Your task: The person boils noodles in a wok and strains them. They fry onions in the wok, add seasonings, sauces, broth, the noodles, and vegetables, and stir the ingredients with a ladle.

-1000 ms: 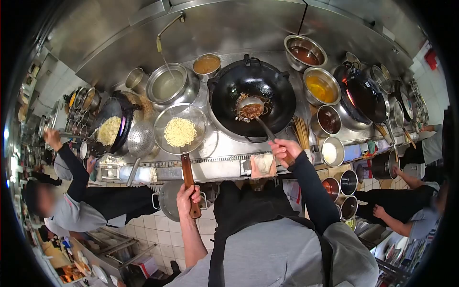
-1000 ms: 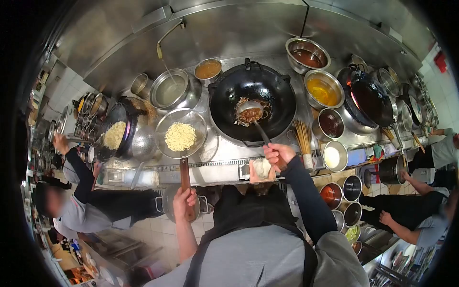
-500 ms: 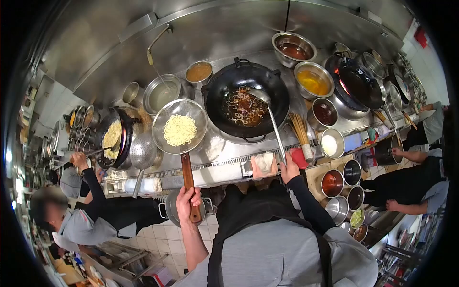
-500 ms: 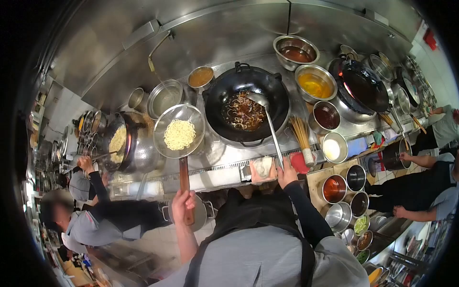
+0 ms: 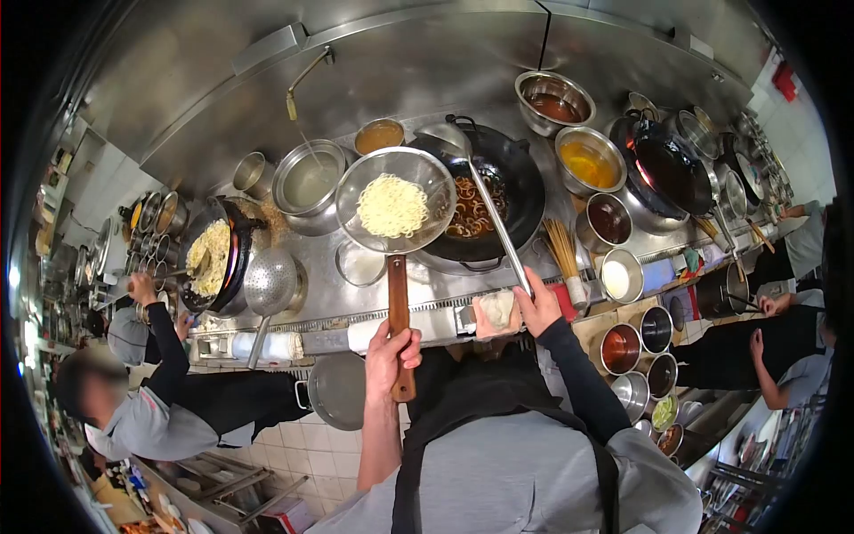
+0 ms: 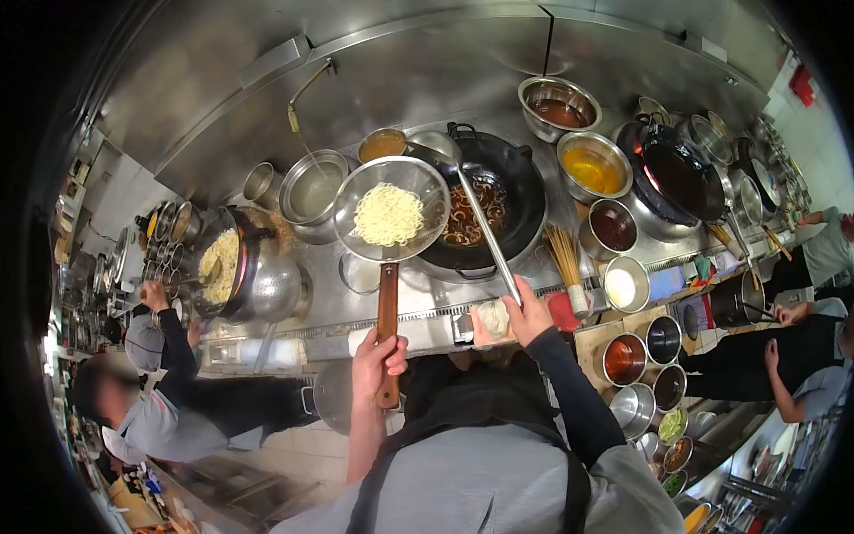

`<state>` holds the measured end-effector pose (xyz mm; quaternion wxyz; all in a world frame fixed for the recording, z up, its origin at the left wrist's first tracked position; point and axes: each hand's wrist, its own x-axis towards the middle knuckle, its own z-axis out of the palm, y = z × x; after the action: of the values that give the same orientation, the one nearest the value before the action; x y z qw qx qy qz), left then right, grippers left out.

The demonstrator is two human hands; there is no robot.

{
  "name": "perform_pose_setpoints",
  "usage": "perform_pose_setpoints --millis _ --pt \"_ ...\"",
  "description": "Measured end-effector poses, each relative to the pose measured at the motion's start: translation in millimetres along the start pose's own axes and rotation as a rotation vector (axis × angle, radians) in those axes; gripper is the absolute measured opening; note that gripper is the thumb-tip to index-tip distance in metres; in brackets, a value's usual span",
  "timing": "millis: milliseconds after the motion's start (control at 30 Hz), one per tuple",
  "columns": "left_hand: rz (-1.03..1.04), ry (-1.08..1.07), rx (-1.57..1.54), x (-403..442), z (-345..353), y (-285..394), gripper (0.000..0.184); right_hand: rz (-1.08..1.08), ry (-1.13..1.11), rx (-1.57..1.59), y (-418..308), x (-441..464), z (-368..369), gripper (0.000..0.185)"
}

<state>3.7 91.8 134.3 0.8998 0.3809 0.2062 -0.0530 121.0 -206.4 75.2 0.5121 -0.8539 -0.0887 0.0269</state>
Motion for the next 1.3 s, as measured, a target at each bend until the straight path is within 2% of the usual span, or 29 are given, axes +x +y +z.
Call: perform_pose_setpoints --millis 67,200,233,333,367,467,533,567,633,667,700,733,800,833,867,933,967,1100,1133,1200,1233,1300 --pt "0.006 -0.011 0.075 7.8 11.0 -2.9 0.023 -0.011 0.040 -0.034 -25.2 11.6 1.4 0.048" --pt "0.022 -0.100 0.117 13.1 39.2 -0.2 0.025 -0.201 0.198 -0.141 -11.9 24.0 21.0 0.050" --pt "0.005 -0.108 0.134 19.6 41.8 -1.3 0.025 0.216 -0.051 0.254 -27.2 17.5 18.2 0.043" --pt "-0.045 -0.105 0.181 56.3 38.5 -14.1 0.024 0.689 -0.289 1.048 -63.1 9.2 5.2 0.032" --pt "-0.061 -0.084 0.196 69.7 34.0 -21.4 0.025 0.720 -0.398 1.270 -43.6 15.4 4.2 0.021" --pt "-0.029 0.005 0.380 95.4 26.5 -35.0 0.025 0.861 -0.429 1.735 -0.9 23.9 15.7 0.024" --pt "0.037 0.074 0.561 103.9 29.4 -39.5 0.027 0.816 -0.393 1.595 10.6 29.8 15.8 0.019" --pt "0.091 0.091 0.684 113.4 20.9 -44.2 0.043 0.789 -0.357 1.460 16.2 29.8 17.1 0.017" --pt "0.460 0.184 1.078 126.1 7.9 -55.1 0.046 0.797 -0.283 1.245 8.2 30.3 17.8 0.013" --pt "0.655 0.232 1.268 131.3 2.4 -57.8 0.048 0.801 -0.287 1.215 14.8 32.8 17.7 0.017" --pt "0.458 0.232 1.276 124.9 12.2 -44.0 0.051 0.804 -0.290 1.184 28.8 35.8 18.5 0.022" --pt "0.454 0.242 1.290 120.0 18.2 -36.2 0.051 0.809 -0.293 1.155 42.9 38.4 23.2 0.027" --pt "0.445 0.262 1.318 111.3 27.0 -25.6 0.052 0.220 0.076 0.118 87.6 37.1 55.6 0.042" --pt "0.449 0.281 1.365 104.3 30.6 -21.6 0.053 -0.086 0.246 -0.396 84.1 34.6 62.1 0.049" --pt "0.448 0.277 1.352 96.8 35.3 -16.4 0.054 0.036 0.179 -0.399 81.8 34.0 60.2 0.052" --pt "0.448 0.275 1.322 78.3 36.1 -10.9 0.056 0.273 0.039 -0.403 18.4 32.2 39.4 0.058" --pt "0.664 0.247 1.357 84.0 11.6 -23.4 0.053 0.229 0.054 -0.373 20.1 32.9 40.9 0.055" --pt "0.184 0.180 0.772 57.8 25.3 9.6 0.048 0.062 0.119 -0.267 27.5 33.6 39.1 0.048" --pt "0.187 0.245 0.695 51.1 28.6 12.9 0.046 0.023 0.138 -0.241 26.5 35.1 37.3 0.046" --pt "0.168 0.223 0.464 45.2 5.4 17.7 0.042 0.081 0.033 -0.066 21.2 30.3 29.8 0.045" --pt "0.182 0.268 0.375 40.4 -2.9 18.8 0.032 0.113 -0.021 0.022 18.3 26.1 24.8 0.044" --pt "0.203 0.212 0.228 33.8 -28.8 17.7 0.022 0.398 -0.177 0.260 16.3 24.2 9.2 0.044"
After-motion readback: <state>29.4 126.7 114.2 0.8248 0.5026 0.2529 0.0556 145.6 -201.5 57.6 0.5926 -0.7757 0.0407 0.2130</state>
